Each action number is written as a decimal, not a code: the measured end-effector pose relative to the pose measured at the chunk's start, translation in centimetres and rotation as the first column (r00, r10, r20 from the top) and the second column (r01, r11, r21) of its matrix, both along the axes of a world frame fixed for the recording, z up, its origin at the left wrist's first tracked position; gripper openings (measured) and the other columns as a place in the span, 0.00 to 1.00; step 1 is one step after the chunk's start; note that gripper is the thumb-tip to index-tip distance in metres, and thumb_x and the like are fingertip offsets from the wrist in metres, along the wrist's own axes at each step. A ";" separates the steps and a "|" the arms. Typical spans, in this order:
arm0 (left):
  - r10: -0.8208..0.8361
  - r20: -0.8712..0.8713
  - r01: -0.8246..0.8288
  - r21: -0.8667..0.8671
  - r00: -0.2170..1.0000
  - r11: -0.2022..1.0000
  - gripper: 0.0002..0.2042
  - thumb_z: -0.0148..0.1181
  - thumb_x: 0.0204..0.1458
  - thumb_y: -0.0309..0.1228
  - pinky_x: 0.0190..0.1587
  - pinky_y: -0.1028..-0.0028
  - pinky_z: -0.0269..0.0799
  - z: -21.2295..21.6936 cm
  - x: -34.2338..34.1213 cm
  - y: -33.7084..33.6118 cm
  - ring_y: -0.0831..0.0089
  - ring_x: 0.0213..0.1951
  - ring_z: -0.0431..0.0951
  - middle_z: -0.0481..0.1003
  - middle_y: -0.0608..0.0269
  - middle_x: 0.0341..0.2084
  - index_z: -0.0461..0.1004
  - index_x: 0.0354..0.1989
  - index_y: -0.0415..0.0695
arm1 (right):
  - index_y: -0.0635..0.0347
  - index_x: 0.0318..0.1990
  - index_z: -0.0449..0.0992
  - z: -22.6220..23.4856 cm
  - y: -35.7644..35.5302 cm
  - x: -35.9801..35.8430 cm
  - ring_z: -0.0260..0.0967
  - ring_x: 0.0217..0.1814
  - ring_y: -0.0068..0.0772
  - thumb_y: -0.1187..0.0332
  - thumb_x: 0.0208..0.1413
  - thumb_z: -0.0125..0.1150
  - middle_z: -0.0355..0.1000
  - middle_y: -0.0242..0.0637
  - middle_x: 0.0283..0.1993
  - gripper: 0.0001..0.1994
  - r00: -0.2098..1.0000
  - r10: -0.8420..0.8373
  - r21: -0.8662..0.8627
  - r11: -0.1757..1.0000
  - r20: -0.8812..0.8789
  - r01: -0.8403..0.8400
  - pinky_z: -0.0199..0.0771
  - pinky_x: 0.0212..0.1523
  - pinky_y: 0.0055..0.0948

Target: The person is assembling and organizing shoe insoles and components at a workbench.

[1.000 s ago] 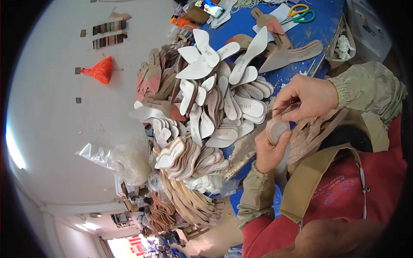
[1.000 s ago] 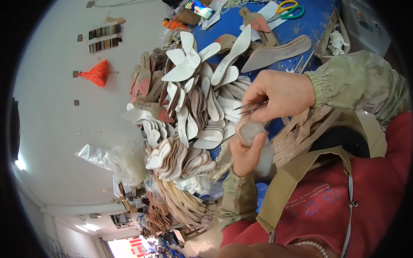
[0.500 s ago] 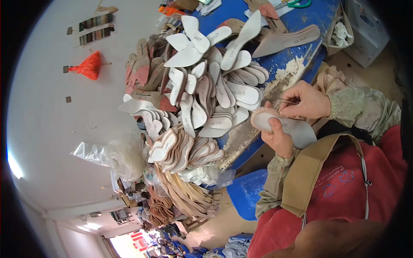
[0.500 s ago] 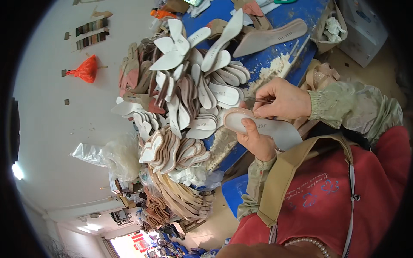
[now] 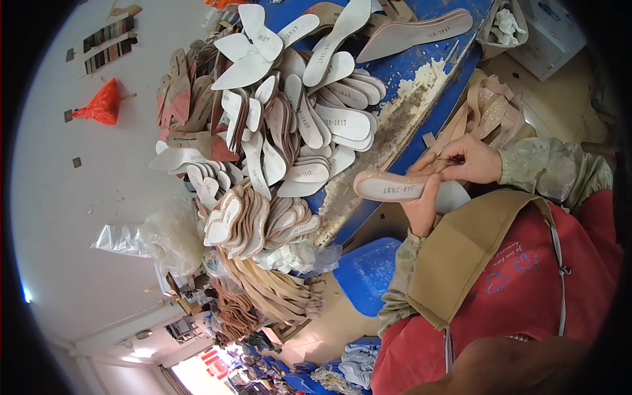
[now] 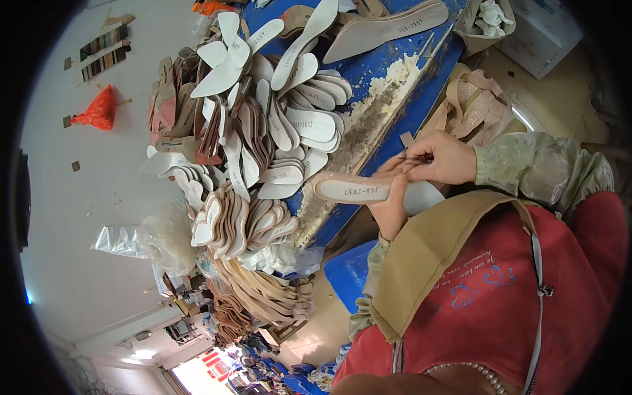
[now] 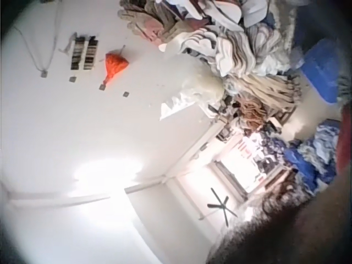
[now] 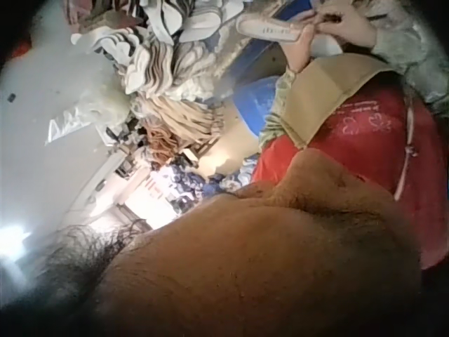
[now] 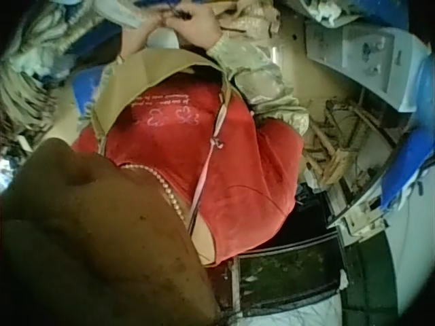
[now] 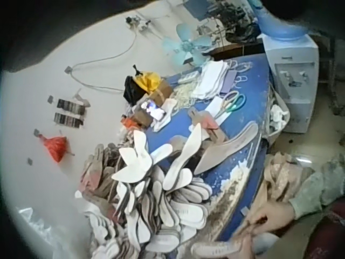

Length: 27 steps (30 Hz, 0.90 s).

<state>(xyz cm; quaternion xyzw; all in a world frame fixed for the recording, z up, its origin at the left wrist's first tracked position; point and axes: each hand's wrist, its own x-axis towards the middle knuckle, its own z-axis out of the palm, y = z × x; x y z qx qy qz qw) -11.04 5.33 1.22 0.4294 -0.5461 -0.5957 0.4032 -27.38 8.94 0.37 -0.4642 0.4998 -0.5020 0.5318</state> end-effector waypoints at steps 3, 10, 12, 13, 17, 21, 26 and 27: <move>0.068 -0.036 -0.067 0.028 0.997 0.997 0.12 0.60 0.51 0.29 0.43 0.74 0.70 0.4 0.7 -1.0 0.67 0.32 0.76 0.78 0.52 0.32 0.72 0.40 0.34 | 0.66 0.27 0.78 3.3 -3.2 -2.0 0.60 0.20 0.18 0.77 0.45 0.63 0.70 0.29 0.20 0.01 0.986 0.156 0.016 0.987 0.060 -0.157 0.62 0.23 0.18; 0.354 -0.193 -0.325 0.168 0.915 0.931 0.14 0.59 0.53 0.32 0.43 0.73 0.71 1.8 2.1 -4.0 0.68 0.33 0.76 0.78 0.50 0.33 0.73 0.41 0.34 | 0.67 0.28 0.78 0.5 -2.7 -3.7 0.63 0.19 0.17 0.77 0.46 0.62 0.72 0.32 0.22 0.02 0.948 0.180 0.160 0.961 0.262 -0.226 0.63 0.22 0.15; 0.405 -0.186 -0.384 0.142 0.895 0.912 0.14 0.62 0.51 0.30 0.42 0.73 0.72 2.2 2.4 -4.7 0.65 0.32 0.77 0.78 0.47 0.32 0.70 0.42 0.34 | 0.67 0.27 0.78 0.6 -2.2 -2.1 0.62 0.18 0.17 0.77 0.47 0.62 0.72 0.33 0.21 0.02 0.939 0.151 0.193 0.957 0.308 -0.217 0.63 0.21 0.14; 0.421 -0.185 -0.400 0.141 0.888 0.905 0.15 0.63 0.50 0.28 0.41 0.72 0.73 2.2 2.0 -4.9 0.64 0.32 0.77 0.78 0.46 0.31 0.69 0.42 0.34 | 0.67 0.27 0.78 0.8 -1.6 -1.6 0.62 0.18 0.17 0.77 0.47 0.61 0.72 0.33 0.21 0.02 0.938 0.121 0.221 0.955 0.324 -0.199 0.62 0.21 0.14; 0.446 -0.128 -0.437 0.094 0.886 0.894 0.16 0.62 0.50 0.29 0.41 0.71 0.73 2.4 1.4 -5.0 0.64 0.33 0.77 0.77 0.45 0.32 0.68 0.43 0.34 | 0.66 0.27 0.78 0.8 -1.5 -0.5 0.62 0.18 0.17 0.77 0.47 0.61 0.72 0.32 0.21 0.02 0.937 0.093 0.258 0.948 0.338 -0.187 0.62 0.20 0.14; 0.371 -0.137 -0.377 -0.024 0.919 0.926 0.17 0.58 0.51 0.33 0.44 0.69 0.71 3.6 1.3 -5.1 0.64 0.36 0.76 0.75 0.46 0.36 0.67 0.46 0.35 | 0.65 0.28 0.78 1.7 -2.2 -0.5 0.61 0.18 0.16 0.77 0.48 0.61 0.71 0.31 0.21 0.02 0.939 0.108 0.264 0.943 0.327 -0.200 0.62 0.21 0.15; -0.027 -0.367 -0.041 -0.176 0.930 0.983 0.20 0.52 0.53 0.37 0.49 0.64 0.66 5.1 1.7 -4.5 0.64 0.40 0.71 0.71 0.51 0.41 0.65 0.51 0.37 | 0.64 0.27 0.77 3.3 -2.9 -1.4 0.60 0.19 0.15 0.74 0.49 0.61 0.70 0.29 0.20 0.03 0.928 0.217 0.229 0.929 0.305 -0.292 0.61 0.21 0.15; -0.136 -0.478 0.100 -0.100 0.868 0.990 0.21 0.51 0.53 0.37 0.50 0.63 0.66 4.9 1.5 -4.1 0.64 0.40 0.71 0.70 0.52 0.41 0.64 0.51 0.37 | 0.64 0.26 0.77 3.4 -2.7 -1.6 0.59 0.19 0.15 0.73 0.49 0.61 0.70 0.29 0.19 0.04 0.923 0.264 0.213 0.920 0.281 -0.328 0.60 0.21 0.15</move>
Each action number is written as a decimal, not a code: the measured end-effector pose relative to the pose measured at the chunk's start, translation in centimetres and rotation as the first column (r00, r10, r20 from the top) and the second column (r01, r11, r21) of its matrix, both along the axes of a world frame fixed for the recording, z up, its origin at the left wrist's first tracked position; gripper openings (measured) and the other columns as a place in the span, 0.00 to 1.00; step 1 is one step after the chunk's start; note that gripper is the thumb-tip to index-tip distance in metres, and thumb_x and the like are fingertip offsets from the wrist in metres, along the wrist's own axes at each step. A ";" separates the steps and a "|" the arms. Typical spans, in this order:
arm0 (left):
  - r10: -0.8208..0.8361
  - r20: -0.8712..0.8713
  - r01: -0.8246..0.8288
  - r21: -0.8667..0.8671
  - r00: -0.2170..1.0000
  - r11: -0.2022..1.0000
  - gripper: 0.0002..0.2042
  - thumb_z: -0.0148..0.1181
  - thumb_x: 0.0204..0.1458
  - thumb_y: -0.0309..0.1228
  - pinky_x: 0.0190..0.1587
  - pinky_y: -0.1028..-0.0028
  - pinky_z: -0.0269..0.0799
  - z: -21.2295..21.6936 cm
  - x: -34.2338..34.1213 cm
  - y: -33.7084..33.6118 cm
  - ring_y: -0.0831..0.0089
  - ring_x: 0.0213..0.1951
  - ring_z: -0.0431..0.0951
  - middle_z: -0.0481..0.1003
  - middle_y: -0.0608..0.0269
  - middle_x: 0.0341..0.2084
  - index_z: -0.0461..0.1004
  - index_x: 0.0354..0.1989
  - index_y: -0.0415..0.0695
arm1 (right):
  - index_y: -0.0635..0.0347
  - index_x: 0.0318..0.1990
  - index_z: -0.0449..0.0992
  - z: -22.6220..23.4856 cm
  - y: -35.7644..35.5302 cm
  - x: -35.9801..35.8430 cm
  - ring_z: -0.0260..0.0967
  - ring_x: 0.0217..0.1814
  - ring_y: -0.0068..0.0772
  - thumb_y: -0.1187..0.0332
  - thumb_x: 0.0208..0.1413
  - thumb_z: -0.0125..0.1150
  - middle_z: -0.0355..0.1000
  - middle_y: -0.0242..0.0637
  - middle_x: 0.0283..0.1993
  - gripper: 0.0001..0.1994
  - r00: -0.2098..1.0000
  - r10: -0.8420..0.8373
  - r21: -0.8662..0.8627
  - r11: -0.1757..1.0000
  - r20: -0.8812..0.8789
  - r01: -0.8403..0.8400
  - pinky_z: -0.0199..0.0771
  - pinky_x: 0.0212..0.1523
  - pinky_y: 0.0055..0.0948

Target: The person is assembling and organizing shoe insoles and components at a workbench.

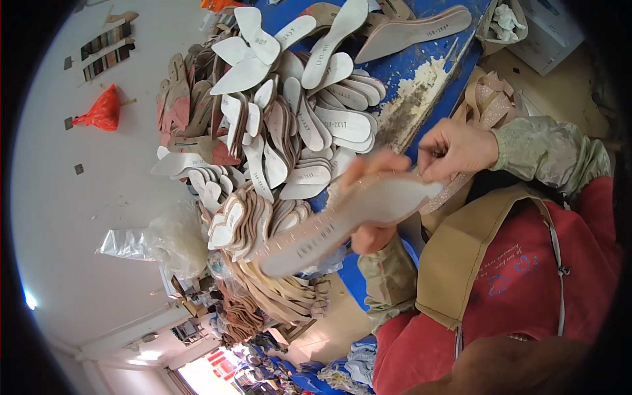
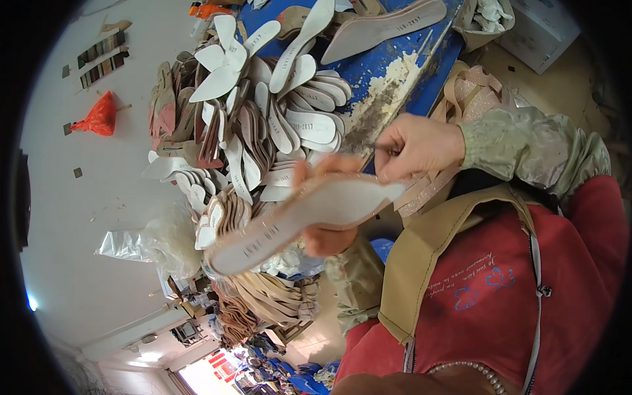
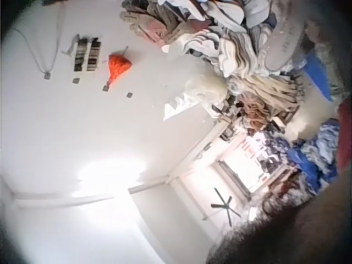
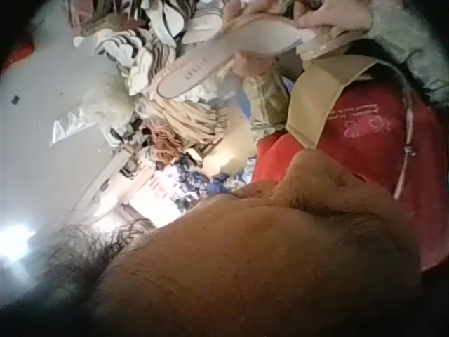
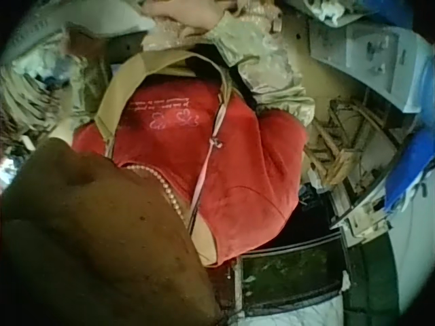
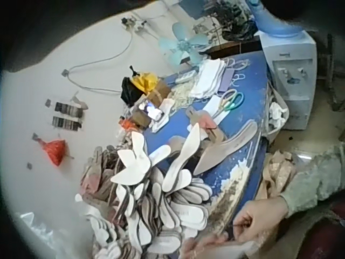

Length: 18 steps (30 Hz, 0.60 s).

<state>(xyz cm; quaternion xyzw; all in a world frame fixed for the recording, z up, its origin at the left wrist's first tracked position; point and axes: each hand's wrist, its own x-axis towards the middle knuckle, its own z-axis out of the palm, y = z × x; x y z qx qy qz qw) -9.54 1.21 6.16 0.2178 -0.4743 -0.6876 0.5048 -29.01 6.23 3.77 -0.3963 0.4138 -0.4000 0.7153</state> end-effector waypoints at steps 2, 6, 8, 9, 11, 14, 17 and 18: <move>-0.291 -0.250 0.329 0.125 0.924 0.936 0.21 0.49 0.52 0.36 0.50 0.60 0.65 -0.4 -0.3 0.5 0.64 0.41 0.69 0.68 0.54 0.42 0.62 0.52 0.39 | 0.63 0.24 0.76 0.0 0.5 -0.7 0.59 0.19 0.15 0.71 0.49 0.61 0.69 0.28 0.19 0.06 0.995 0.086 -0.039 0.995 -0.040 -0.088 0.59 0.20 0.15; 0.041 -0.372 0.076 0.294 0.927 0.953 0.17 0.50 0.50 0.33 0.50 0.60 0.65 -1.6 3.9 -2.7 0.64 0.38 0.67 0.66 0.56 0.39 0.62 0.48 0.40 | 0.62 0.25 0.76 3.3 -4.6 -4.4 0.58 0.18 0.17 0.66 0.52 0.60 0.68 0.28 0.19 0.09 0.897 0.290 -0.040 0.946 -0.334 -0.321 0.61 0.20 0.18; 0.139 -0.412 0.028 0.374 0.901 0.927 0.16 0.50 0.50 0.32 0.49 0.60 0.65 -2.2 4.2 -3.2 0.64 0.38 0.67 0.66 0.57 0.38 0.62 0.47 0.41 | 0.61 0.27 0.76 6.7 -5.7 -6.5 0.58 0.18 0.19 0.63 0.55 0.60 0.68 0.28 0.19 0.11 0.807 0.316 0.058 0.941 -0.499 -0.333 0.62 0.21 0.20; 0.165 -0.421 0.016 0.394 0.892 0.919 0.15 0.50 0.50 0.32 0.49 0.60 0.65 -2.2 4.6 -3.5 0.65 0.38 0.66 0.65 0.58 0.37 0.62 0.45 0.41 | 0.60 0.30 0.77 8.0 -7.0 -6.2 0.59 0.20 0.19 0.64 0.55 0.59 0.69 0.28 0.22 0.09 0.858 0.107 -0.131 0.971 -0.503 -0.198 0.63 0.21 0.21; 0.215 -0.437 -0.006 0.431 0.874 0.902 0.13 0.50 0.49 0.31 0.49 0.61 0.64 -2.4 5.4 -3.8 0.65 0.38 0.66 0.65 0.59 0.37 0.62 0.43 0.42 | 0.59 0.33 0.76 6.6 -8.0 -5.0 0.57 0.20 0.18 0.64 0.56 0.59 0.66 0.26 0.21 0.08 0.858 -0.334 -0.440 0.886 -0.389 0.146 0.61 0.22 0.19; 0.235 -0.482 0.071 0.535 0.844 0.842 0.12 0.49 0.49 0.30 0.50 0.61 0.64 -3.7 3.2 -2.1 0.65 0.38 0.65 0.65 0.59 0.36 0.62 0.42 0.42 | 0.57 0.38 0.71 4.5 -2.1 -4.4 0.57 0.25 0.20 0.60 0.63 0.49 0.65 0.28 0.30 0.11 0.864 -0.325 -0.535 0.841 -0.385 0.078 0.61 0.27 0.22; 0.244 -0.515 0.066 0.511 0.821 0.857 0.11 0.49 0.49 0.29 0.50 0.61 0.63 -3.4 4.3 -3.0 0.66 0.39 0.65 0.65 0.60 0.36 0.61 0.41 0.42 | 0.57 0.45 0.68 -2.8 -1.0 2.8 0.56 0.26 0.18 0.56 0.66 0.42 0.64 0.28 0.30 0.14 0.959 -0.133 -0.540 0.842 -0.249 -0.023 0.59 0.27 0.20; 0.247 -0.513 0.063 0.514 0.822 0.856 0.11 0.49 0.49 0.29 0.50 0.61 0.63 -3.5 4.2 -2.7 0.66 0.39 0.65 0.65 0.60 0.36 0.61 0.41 0.42 | 0.57 0.45 0.68 -2.9 -0.6 3.2 0.56 0.26 0.18 0.56 0.66 0.42 0.64 0.28 0.30 0.14 0.960 -0.130 -0.538 0.843 -0.247 -0.024 0.59 0.27 0.20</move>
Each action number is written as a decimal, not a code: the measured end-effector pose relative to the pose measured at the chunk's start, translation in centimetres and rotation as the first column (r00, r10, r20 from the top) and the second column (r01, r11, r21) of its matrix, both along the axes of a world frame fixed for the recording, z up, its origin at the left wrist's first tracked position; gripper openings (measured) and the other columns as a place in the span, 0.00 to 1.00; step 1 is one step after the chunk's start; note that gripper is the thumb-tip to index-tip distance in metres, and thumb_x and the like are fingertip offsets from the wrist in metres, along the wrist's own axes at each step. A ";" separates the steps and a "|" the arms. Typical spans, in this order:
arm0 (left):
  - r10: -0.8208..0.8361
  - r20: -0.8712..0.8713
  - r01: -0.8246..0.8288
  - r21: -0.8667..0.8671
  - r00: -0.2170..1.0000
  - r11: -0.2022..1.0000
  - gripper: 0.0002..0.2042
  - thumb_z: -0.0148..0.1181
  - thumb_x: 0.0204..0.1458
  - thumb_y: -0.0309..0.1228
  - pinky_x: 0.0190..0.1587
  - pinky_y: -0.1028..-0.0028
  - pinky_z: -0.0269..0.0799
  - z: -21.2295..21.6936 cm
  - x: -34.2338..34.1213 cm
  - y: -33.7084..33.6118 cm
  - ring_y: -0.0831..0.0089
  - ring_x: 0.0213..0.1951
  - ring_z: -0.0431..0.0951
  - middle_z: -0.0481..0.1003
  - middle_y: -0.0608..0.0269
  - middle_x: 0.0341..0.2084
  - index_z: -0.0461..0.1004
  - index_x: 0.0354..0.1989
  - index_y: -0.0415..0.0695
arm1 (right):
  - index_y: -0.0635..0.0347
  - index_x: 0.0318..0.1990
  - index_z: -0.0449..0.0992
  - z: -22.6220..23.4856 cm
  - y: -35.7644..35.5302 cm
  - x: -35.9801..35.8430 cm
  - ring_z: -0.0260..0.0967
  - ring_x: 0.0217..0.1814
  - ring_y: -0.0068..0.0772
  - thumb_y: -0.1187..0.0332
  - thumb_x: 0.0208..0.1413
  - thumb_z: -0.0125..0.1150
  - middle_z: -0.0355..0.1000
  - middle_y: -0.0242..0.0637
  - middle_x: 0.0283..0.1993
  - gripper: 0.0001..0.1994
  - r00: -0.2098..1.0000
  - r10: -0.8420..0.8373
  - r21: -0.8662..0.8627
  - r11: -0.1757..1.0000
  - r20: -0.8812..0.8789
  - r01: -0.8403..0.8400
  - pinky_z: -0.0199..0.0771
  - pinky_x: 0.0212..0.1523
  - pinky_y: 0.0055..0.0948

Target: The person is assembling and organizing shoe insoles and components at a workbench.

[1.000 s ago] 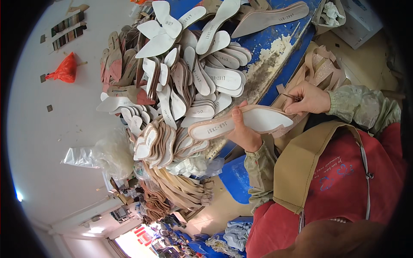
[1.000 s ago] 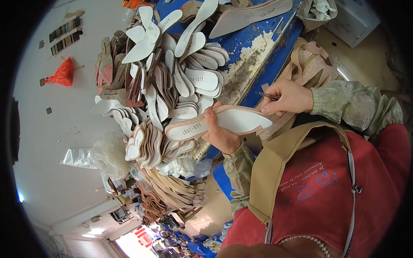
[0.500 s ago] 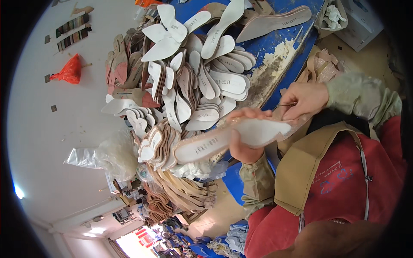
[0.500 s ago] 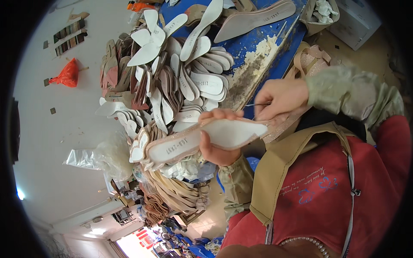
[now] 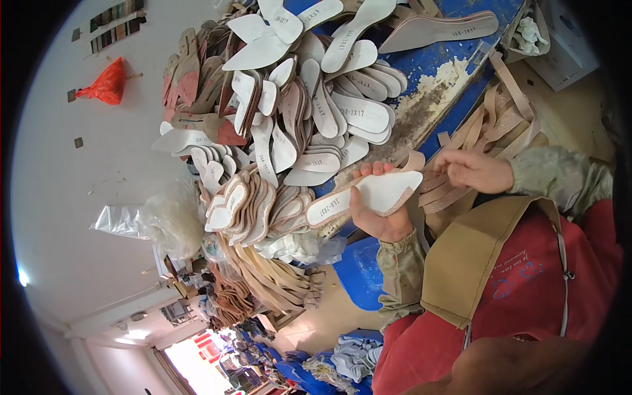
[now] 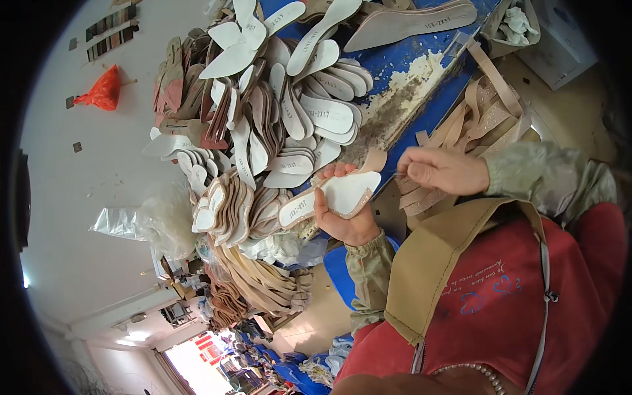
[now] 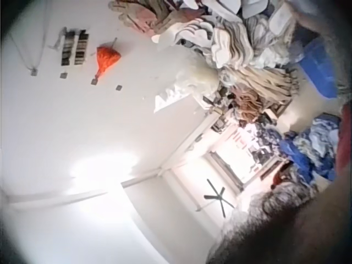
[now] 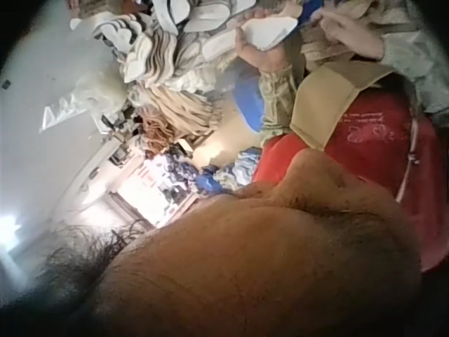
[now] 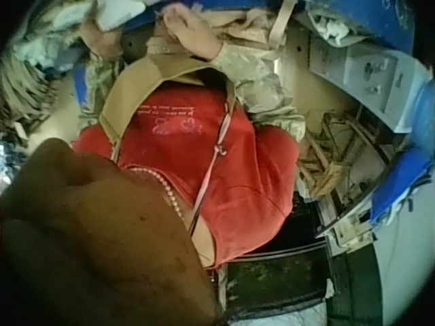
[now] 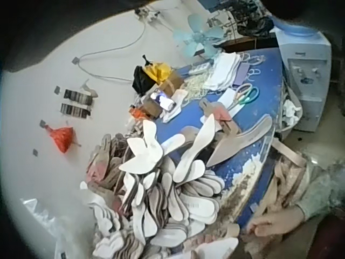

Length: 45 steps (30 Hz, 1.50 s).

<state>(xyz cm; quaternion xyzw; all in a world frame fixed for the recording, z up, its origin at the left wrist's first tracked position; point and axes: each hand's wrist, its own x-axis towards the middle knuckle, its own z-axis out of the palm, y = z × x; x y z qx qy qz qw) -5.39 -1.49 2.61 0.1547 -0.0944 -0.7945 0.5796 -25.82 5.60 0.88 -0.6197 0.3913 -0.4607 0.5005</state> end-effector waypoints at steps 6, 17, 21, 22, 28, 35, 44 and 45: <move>0.002 -0.023 -0.001 0.085 1.000 0.996 0.11 0.50 0.50 0.29 0.50 0.62 0.64 -0.7 -1.1 1.7 0.66 0.39 0.65 0.65 0.60 0.36 0.62 0.41 0.42 | 0.56 0.47 0.66 0.8 0.7 1.6 0.55 0.24 0.14 0.59 0.65 0.47 0.63 0.28 0.27 0.12 0.787 -0.141 0.524 0.813 0.600 -0.253 0.52 0.22 0.12; 0.030 -0.040 -0.026 0.094 0.999 0.995 0.11 0.50 0.49 0.29 0.50 0.62 0.63 -0.6 -1.0 1.8 0.67 0.39 0.65 0.64 0.61 0.36 0.62 0.40 0.43 | 0.57 0.48 0.63 -0.3 1.7 0.8 0.54 0.19 0.14 0.65 0.63 0.50 0.64 0.29 0.23 0.11 0.804 -0.165 0.553 0.801 0.571 -0.229 0.49 0.19 0.11; 0.029 -0.047 -0.024 0.101 0.998 0.995 0.11 0.50 0.50 0.29 0.49 0.62 0.63 -0.7 -1.0 1.8 0.67 0.39 0.65 0.65 0.61 0.36 0.63 0.41 0.42 | 0.57 0.47 0.62 -1.1 1.5 1.4 0.54 0.19 0.14 0.65 0.62 0.51 0.65 0.30 0.23 0.10 0.740 -0.120 0.487 0.819 0.662 -0.303 0.50 0.19 0.11; 0.019 -0.044 -0.015 0.091 0.999 0.996 0.11 0.50 0.51 0.30 0.49 0.62 0.64 -0.6 -1.0 1.8 0.67 0.39 0.65 0.65 0.61 0.37 0.63 0.42 0.42 | 0.57 0.46 0.62 -1.3 1.4 1.6 0.54 0.19 0.14 0.66 0.62 0.51 0.65 0.30 0.23 0.10 0.723 -0.115 0.465 0.831 0.682 -0.305 0.50 0.19 0.11; -0.015 -0.009 0.016 0.095 1.000 0.995 0.11 0.50 0.51 0.30 0.49 0.62 0.63 -0.1 -1.1 1.9 0.66 0.39 0.65 0.65 0.60 0.37 0.63 0.42 0.42 | 0.57 0.44 0.61 -0.8 0.8 1.8 0.54 0.19 0.14 0.67 0.62 0.52 0.64 0.30 0.23 0.09 0.713 -0.112 0.452 0.838 0.692 -0.307 0.51 0.19 0.12; -0.076 -0.025 0.078 0.128 0.997 0.989 0.11 0.49 0.51 0.30 0.48 0.61 0.63 0.5 -1.1 2.0 0.65 0.39 0.65 0.65 0.60 0.37 0.63 0.42 0.42 | 0.57 0.44 0.61 -0.7 -0.2 2.1 0.53 0.18 0.14 0.68 0.62 0.52 0.63 0.29 0.23 0.08 0.708 -0.063 0.384 0.872 0.704 -0.304 0.52 0.19 0.12; -0.118 0.015 0.119 -0.078 0.993 0.990 0.12 0.47 0.54 0.31 0.47 0.58 0.64 0.1 0.5 1.2 0.63 0.38 0.66 0.67 0.60 0.37 0.63 0.46 0.43 | 0.57 0.38 0.66 -1.1 -0.9 1.4 0.54 0.19 0.15 0.65 0.61 0.53 0.61 0.25 0.19 0.07 0.695 -0.217 0.553 0.777 0.685 -0.302 0.54 0.20 0.14; -0.119 0.015 0.120 -0.075 0.993 0.990 0.12 0.47 0.54 0.31 0.47 0.58 0.64 0.2 0.4 1.3 0.63 0.38 0.66 0.67 0.60 0.37 0.63 0.46 0.43 | 0.57 0.38 0.66 -1.0 -0.9 1.4 0.54 0.19 0.15 0.65 0.61 0.53 0.61 0.25 0.19 0.07 0.695 -0.220 0.555 0.775 0.685 -0.302 0.54 0.20 0.14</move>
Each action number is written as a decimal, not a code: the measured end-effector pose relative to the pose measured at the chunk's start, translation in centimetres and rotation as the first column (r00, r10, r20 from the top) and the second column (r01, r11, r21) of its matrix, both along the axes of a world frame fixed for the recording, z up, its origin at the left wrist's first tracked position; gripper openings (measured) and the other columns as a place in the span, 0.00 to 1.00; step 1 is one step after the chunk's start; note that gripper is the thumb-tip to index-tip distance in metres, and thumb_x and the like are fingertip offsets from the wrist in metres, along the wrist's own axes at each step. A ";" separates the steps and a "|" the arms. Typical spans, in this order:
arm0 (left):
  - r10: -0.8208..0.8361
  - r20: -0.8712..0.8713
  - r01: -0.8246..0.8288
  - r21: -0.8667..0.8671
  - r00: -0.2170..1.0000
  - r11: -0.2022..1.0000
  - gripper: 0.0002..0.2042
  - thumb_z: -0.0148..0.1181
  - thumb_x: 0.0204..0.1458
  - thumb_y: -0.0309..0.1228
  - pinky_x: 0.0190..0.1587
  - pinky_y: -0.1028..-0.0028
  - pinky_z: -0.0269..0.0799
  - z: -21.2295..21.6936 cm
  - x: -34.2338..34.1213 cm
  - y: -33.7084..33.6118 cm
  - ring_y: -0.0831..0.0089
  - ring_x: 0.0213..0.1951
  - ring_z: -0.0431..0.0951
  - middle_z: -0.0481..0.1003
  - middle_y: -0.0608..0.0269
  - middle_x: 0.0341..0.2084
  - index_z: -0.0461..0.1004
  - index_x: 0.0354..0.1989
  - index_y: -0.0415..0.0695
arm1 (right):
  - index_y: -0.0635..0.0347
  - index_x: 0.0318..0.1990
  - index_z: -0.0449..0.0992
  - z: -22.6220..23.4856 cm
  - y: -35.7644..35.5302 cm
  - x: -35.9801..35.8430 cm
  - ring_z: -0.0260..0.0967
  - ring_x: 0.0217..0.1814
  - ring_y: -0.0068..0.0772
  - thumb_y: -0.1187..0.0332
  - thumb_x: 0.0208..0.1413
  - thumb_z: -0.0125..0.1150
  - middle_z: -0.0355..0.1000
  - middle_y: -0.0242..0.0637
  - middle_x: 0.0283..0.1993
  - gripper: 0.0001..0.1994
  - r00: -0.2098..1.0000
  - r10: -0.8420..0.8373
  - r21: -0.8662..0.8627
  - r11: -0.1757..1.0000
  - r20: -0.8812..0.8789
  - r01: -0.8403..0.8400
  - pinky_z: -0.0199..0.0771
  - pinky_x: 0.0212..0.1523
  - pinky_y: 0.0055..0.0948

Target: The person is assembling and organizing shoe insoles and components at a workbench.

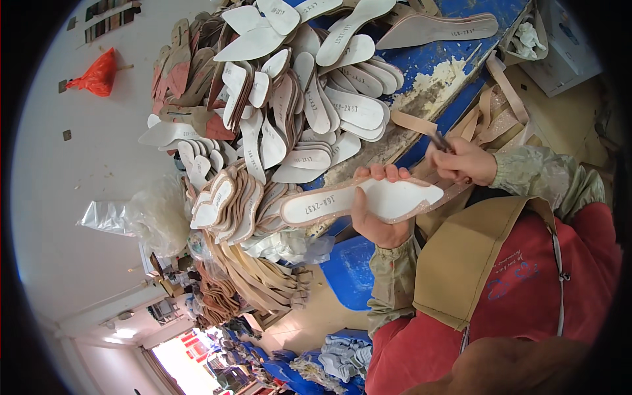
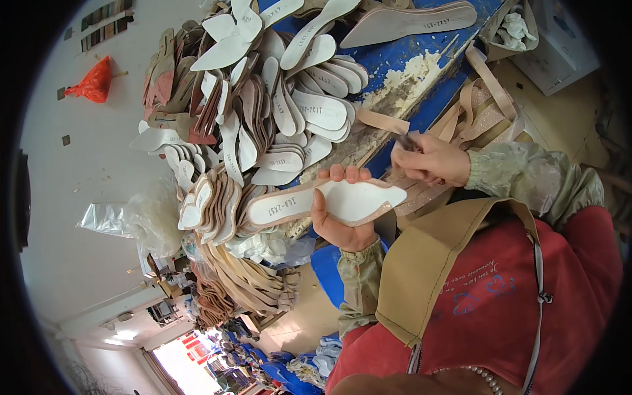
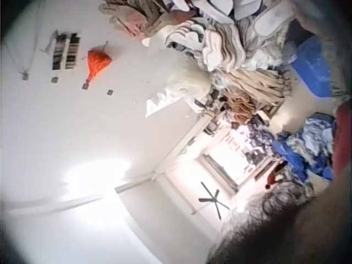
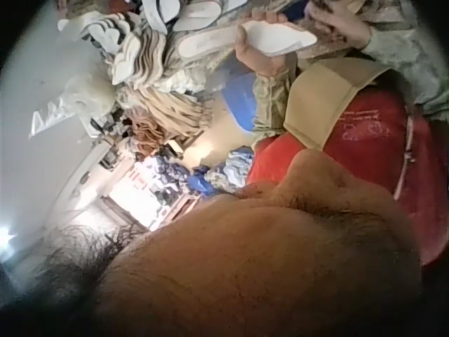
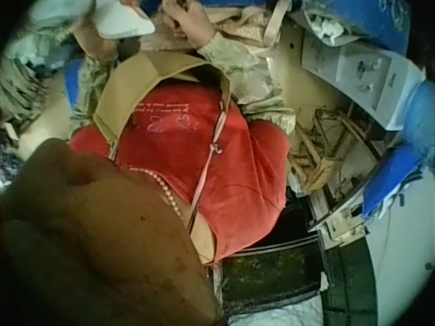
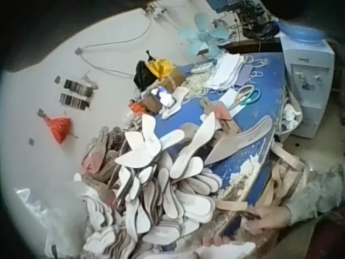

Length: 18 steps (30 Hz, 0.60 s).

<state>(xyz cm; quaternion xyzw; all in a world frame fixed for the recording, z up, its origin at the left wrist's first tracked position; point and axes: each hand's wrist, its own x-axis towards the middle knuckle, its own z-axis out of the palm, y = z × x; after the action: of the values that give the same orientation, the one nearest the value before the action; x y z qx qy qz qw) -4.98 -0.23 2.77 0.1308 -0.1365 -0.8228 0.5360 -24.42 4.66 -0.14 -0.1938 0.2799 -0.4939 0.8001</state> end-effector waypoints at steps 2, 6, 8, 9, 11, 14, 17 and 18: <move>-0.015 0.105 0.018 -0.029 0.994 0.999 0.13 0.47 0.55 0.32 0.47 0.60 0.65 0.5 -0.5 0.2 0.65 0.38 0.68 0.69 0.59 0.37 0.65 0.46 0.42 | 0.58 0.32 0.68 0.8 -0.6 0.3 0.54 0.18 0.17 0.64 0.60 0.54 0.61 0.26 0.18 0.09 0.943 0.154 -0.079 0.980 -0.295 -0.185 0.55 0.20 0.17; 0.072 0.406 -0.036 -0.095 0.911 0.995 0.13 0.49 0.57 0.35 0.46 0.65 0.66 0.8 0.2 -0.4 0.67 0.37 0.70 0.71 0.58 0.37 0.67 0.45 0.40 | 0.59 0.24 0.70 1.2 -1.0 0.8 0.54 0.16 0.21 0.63 0.58 0.57 0.62 0.28 0.16 0.13 0.712 0.159 -0.203 0.896 -0.684 -0.396 0.57 0.20 0.21; 0.246 0.736 -0.147 -0.198 0.631 0.969 0.13 0.51 0.57 0.36 0.44 0.70 0.67 0.5 1.4 -1.2 0.69 0.35 0.71 0.73 0.57 0.36 0.68 0.44 0.39 | 0.60 0.21 0.70 4.6 -1.9 1.6 0.54 0.16 0.24 0.64 0.56 0.58 0.64 0.30 0.16 0.14 0.566 -0.082 -0.387 0.808 -0.821 -0.445 0.59 0.21 0.23; 0.318 0.843 -0.181 -0.264 0.435 0.947 0.14 0.52 0.57 0.37 0.43 0.72 0.68 0.4 1.9 -1.4 0.70 0.34 0.72 0.74 0.57 0.35 0.69 0.43 0.38 | 0.61 0.19 0.70 5.0 -2.1 1.9 0.54 0.16 0.25 0.64 0.55 0.59 0.65 0.31 0.16 0.15 0.485 -0.215 -0.464 0.744 -0.848 -0.481 0.59 0.21 0.24; 0.314 0.846 -0.163 -0.269 0.431 0.949 0.13 0.53 0.57 0.36 0.42 0.73 0.68 -0.2 2.1 -1.1 0.71 0.33 0.72 0.74 0.57 0.34 0.70 0.42 0.38 | 0.62 0.23 0.72 2.5 -2.4 1.1 0.55 0.17 0.28 0.65 0.51 0.61 0.66 0.34 0.17 0.11 0.461 0.006 -0.247 0.838 -0.887 -0.486 0.62 0.23 0.27; 0.244 0.847 -0.087 -0.231 0.473 0.969 0.12 0.57 0.56 0.36 0.39 0.78 0.68 -1.2 0.0 0.8 0.73 0.30 0.73 0.75 0.57 0.29 0.72 0.37 0.37 | 0.62 0.23 0.73 0.4 -2.8 1.2 0.56 0.18 0.27 0.65 0.50 0.62 0.66 0.34 0.17 0.11 0.565 -0.306 -0.484 0.853 -0.766 -0.194 0.62 0.23 0.27; 0.263 0.835 -0.120 -0.234 0.483 0.965 0.11 0.58 0.56 0.34 0.37 0.78 0.69 -0.9 -0.5 0.9 0.73 0.29 0.73 0.75 0.57 0.29 0.72 0.37 0.37 | 0.63 0.24 0.73 1.1 -3.3 1.8 0.56 0.18 0.27 0.66 0.50 0.62 0.66 0.34 0.17 0.10 0.496 -0.245 -0.420 0.864 -0.833 -0.277 0.62 0.23 0.26; 0.265 0.831 -0.131 -0.230 0.490 0.964 0.10 0.58 0.55 0.33 0.37 0.78 0.69 -0.9 -0.7 1.0 0.73 0.28 0.73 0.75 0.58 0.28 0.72 0.36 0.37 | 0.63 0.24 0.74 1.2 -3.1 1.9 0.56 0.18 0.27 0.66 0.50 0.62 0.67 0.33 0.17 0.10 0.457 -0.212 -0.379 0.871 -0.864 -0.312 0.62 0.23 0.26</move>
<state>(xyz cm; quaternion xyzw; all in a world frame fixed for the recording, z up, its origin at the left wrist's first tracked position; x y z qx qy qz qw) -5.71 0.76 1.88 0.4963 -0.4220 -0.5726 0.4977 -22.48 1.56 1.05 -0.6251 0.5142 -0.3481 0.4730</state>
